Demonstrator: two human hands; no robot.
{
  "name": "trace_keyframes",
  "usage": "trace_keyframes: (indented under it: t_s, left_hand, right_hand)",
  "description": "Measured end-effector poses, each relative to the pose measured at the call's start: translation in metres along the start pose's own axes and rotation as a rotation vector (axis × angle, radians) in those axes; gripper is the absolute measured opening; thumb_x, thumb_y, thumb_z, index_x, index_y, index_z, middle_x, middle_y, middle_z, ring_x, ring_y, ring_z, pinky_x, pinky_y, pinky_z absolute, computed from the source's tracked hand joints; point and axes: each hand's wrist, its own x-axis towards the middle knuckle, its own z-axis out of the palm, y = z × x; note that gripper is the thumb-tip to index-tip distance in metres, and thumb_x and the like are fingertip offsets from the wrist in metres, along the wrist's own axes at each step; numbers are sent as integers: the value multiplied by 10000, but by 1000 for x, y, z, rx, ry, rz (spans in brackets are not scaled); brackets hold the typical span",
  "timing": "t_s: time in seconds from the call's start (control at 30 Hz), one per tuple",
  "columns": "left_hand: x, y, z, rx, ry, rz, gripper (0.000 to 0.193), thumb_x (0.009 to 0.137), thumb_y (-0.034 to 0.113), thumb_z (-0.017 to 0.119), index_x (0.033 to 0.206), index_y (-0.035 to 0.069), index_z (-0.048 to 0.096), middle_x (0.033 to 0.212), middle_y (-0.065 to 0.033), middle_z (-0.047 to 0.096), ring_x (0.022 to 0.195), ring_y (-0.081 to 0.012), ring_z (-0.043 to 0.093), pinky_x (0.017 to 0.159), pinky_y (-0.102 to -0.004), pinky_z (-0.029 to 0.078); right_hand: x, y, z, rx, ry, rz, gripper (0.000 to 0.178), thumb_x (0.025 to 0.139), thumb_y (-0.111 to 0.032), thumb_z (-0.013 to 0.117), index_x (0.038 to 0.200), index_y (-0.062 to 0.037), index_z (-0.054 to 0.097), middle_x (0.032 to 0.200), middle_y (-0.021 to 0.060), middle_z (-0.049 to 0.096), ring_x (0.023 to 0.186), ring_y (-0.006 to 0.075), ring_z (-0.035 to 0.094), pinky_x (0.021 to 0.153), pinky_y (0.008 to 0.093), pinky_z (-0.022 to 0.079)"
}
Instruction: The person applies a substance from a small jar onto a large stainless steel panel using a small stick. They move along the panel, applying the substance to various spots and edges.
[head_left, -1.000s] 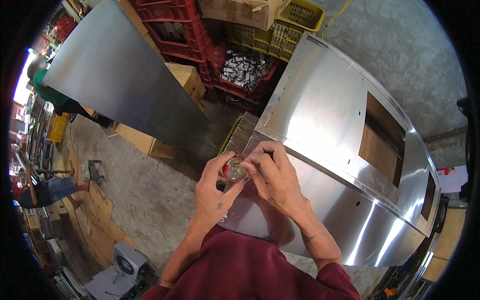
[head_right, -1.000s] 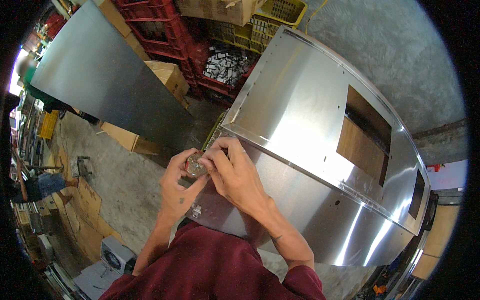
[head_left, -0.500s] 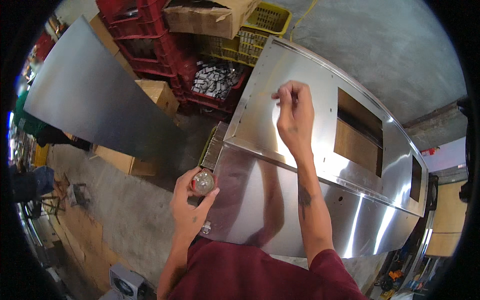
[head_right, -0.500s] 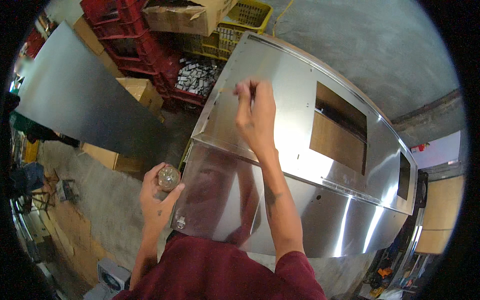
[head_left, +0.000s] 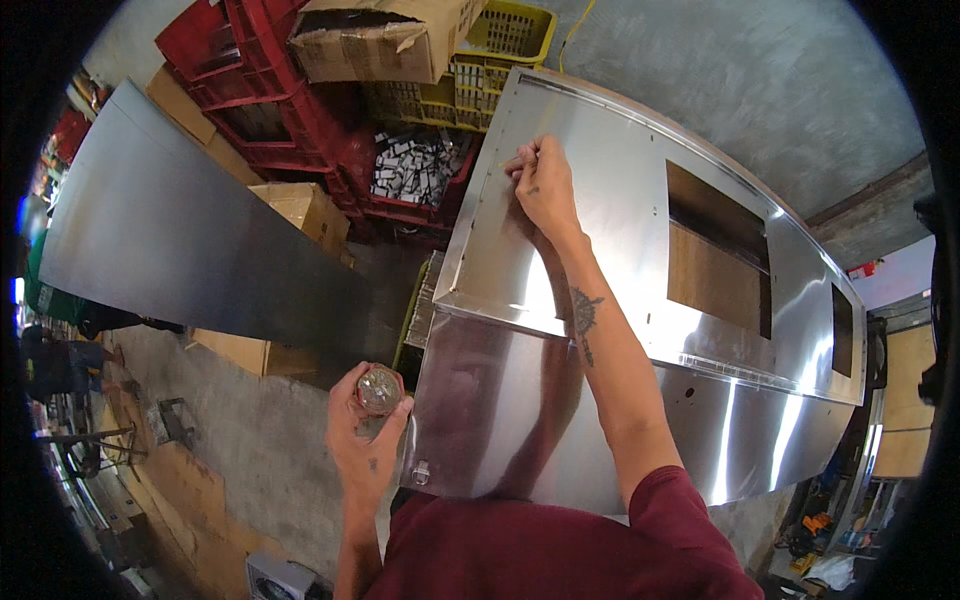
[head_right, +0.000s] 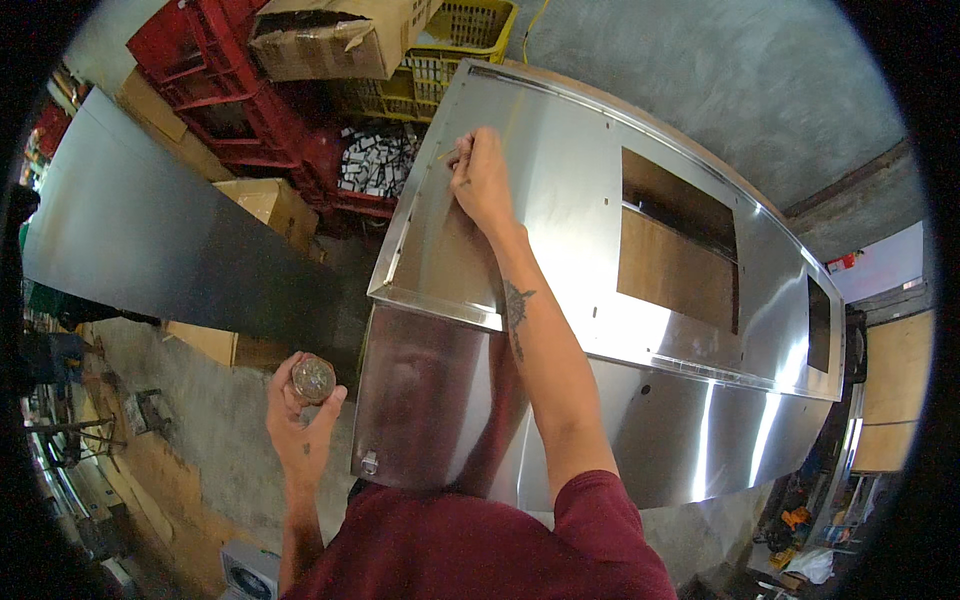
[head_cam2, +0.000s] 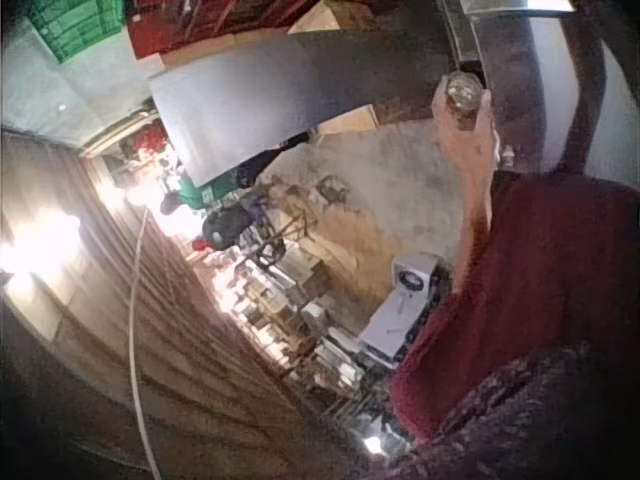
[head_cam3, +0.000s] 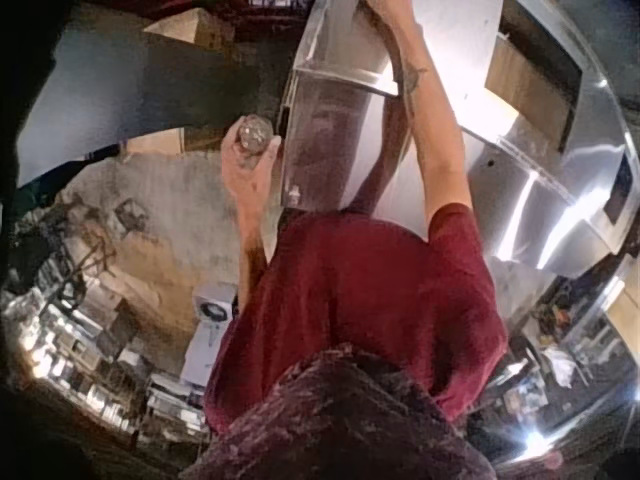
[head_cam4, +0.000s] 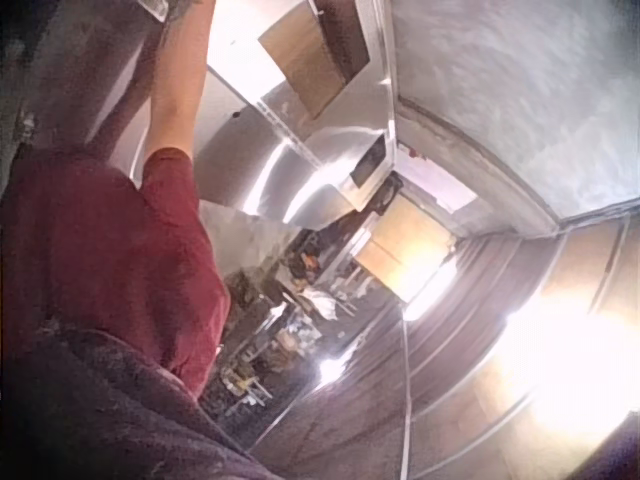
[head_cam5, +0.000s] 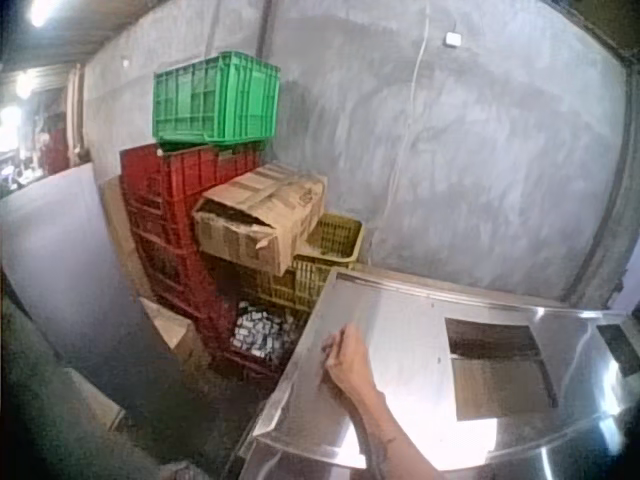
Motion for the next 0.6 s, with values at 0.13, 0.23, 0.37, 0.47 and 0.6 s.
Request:
trace_keyframes:
  t_s: [0.13,0.23,0.37,0.47,0.6]
  left_hand:
    - [3,2,3,-32,11,-31,647,937,-10,914,1513,-12,619,1362,-137,718,1197,-208,748,993,-355,648]
    - [4,1,4,-36,-6,-27,646,941,-6,913,1515,-11,619,1381,-148,707,1207,-215,748,989,-352,651]
    - [6,-3,5,21,-13,5,652,947,-2,909,1526,-12,609,1409,-164,689,1217,-232,752,984,-354,656]
    - [3,-9,6,-9,-15,-16,660,949,-1,906,1534,-12,599,1405,-168,688,1209,-234,759,990,-356,658]
    - [3,-7,4,-8,-60,-51,716,963,29,905,1582,-6,547,1463,-191,680,1297,-254,717,1061,-376,631]
  right_hand:
    - [-5,3,-1,-111,-31,-73,120,1180,-75,595,1163,27,536,1079,203,630,891,298,787,786,413,610]
    - [-3,2,-3,-185,-10,-141,110,1162,-65,616,1156,26,555,1087,210,628,899,321,764,817,423,601]
    - [-5,-1,-3,-208,-16,-124,104,1136,-52,640,1155,25,573,1123,224,626,923,356,734,841,447,589]
    - [-4,-9,-2,-204,-10,-120,108,1124,-50,652,1160,21,580,1137,230,625,943,392,715,846,464,580]
    - [-4,-10,-2,-214,-3,-105,117,1120,-61,668,1156,17,589,1139,231,627,955,420,693,847,479,571]
